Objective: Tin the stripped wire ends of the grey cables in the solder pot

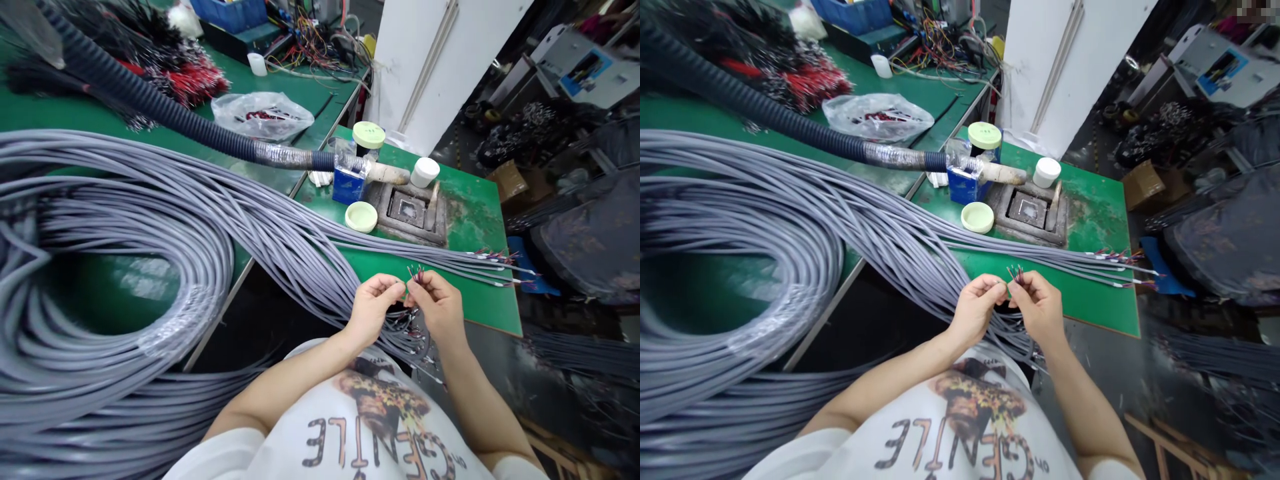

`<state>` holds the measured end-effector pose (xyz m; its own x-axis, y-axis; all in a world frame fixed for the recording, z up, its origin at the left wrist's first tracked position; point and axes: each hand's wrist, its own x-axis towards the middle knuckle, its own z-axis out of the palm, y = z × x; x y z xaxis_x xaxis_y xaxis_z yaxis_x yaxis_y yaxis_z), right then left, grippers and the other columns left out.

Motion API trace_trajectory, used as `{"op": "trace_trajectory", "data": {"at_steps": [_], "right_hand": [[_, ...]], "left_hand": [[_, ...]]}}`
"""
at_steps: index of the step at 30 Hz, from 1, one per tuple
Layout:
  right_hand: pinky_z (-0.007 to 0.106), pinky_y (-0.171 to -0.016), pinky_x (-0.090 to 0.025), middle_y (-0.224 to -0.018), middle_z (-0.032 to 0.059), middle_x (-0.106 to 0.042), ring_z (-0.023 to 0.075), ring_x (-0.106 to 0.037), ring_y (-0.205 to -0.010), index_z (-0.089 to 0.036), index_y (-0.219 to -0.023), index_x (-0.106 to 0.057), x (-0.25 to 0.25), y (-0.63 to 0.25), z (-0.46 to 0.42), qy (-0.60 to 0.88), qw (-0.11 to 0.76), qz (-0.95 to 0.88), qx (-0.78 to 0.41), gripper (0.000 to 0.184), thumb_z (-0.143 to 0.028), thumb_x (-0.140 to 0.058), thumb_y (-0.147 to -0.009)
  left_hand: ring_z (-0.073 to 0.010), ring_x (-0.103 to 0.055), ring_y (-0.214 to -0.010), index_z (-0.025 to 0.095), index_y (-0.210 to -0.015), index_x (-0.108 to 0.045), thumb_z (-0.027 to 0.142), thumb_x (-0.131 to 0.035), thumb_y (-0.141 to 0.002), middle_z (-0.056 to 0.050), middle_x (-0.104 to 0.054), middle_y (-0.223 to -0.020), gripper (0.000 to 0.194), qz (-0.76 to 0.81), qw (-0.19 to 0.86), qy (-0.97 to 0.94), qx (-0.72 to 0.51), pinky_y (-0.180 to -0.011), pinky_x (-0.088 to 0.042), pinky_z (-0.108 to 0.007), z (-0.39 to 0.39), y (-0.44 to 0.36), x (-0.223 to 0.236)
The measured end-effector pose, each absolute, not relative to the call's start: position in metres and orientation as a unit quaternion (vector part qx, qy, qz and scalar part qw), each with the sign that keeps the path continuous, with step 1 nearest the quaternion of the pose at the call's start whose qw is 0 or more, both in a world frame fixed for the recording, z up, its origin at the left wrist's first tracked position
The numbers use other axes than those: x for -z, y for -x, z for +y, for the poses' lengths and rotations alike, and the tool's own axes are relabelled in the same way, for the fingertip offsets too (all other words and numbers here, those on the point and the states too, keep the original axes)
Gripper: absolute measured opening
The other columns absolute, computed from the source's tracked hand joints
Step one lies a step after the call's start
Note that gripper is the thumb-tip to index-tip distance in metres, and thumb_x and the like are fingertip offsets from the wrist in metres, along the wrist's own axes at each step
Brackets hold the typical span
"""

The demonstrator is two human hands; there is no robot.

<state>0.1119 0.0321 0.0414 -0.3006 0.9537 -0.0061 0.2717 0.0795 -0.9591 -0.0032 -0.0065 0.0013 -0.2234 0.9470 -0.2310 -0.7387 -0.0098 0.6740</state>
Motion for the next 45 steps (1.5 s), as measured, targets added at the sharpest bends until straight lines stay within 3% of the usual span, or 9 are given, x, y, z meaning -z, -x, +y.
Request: {"op": "trace_trajectory", "data": {"at_steps": [13,36,45], "right_hand": [[0.023,-0.053,-0.044,-0.055,-0.0045,-0.056,0.0096,-0.053,-0.049,-0.019,-0.075,-0.057,-0.041,-0.1,0.038,0.477,0.362,-0.608,-0.521,0.019,-0.034,-0.065,-0.082],[0.021,-0.053,-0.045,-0.055,-0.0063,-0.055,0.008,-0.051,-0.049,-0.02,-0.077,-0.056,-0.045,-0.094,0.04,0.452,0.385,-0.597,-0.54,0.016,-0.033,-0.061,-0.087],[0.022,-0.052,-0.045,-0.054,-0.0065,-0.055,0.0089,-0.052,-0.047,-0.021,-0.078,-0.056,-0.043,-0.096,0.045,0.455,0.37,-0.595,-0.55,0.016,-0.033,-0.061,-0.086]], "left_hand": [[-0.0084,-0.057,-0.056,0.015,-0.074,-0.065,0.028,-0.079,-0.067,0.002,-0.065,-0.065,0.02,0.331,0.604,-0.13,-0.713,-0.058,-0.047,-0.022,-0.001,0.008,-0.002],[-0.0091,-0.058,-0.056,0.015,-0.076,-0.065,0.028,-0.076,-0.072,0.002,-0.065,-0.063,0.018,0.254,0.631,-0.135,-0.721,-0.058,-0.047,-0.022,0.004,0.008,-0.002],[-0.0079,-0.055,-0.055,0.015,-0.075,-0.065,0.033,-0.079,-0.067,0.002,-0.063,-0.065,0.024,0.276,0.646,-0.108,-0.703,-0.058,-0.044,-0.022,0.009,0.009,0.001]]}}
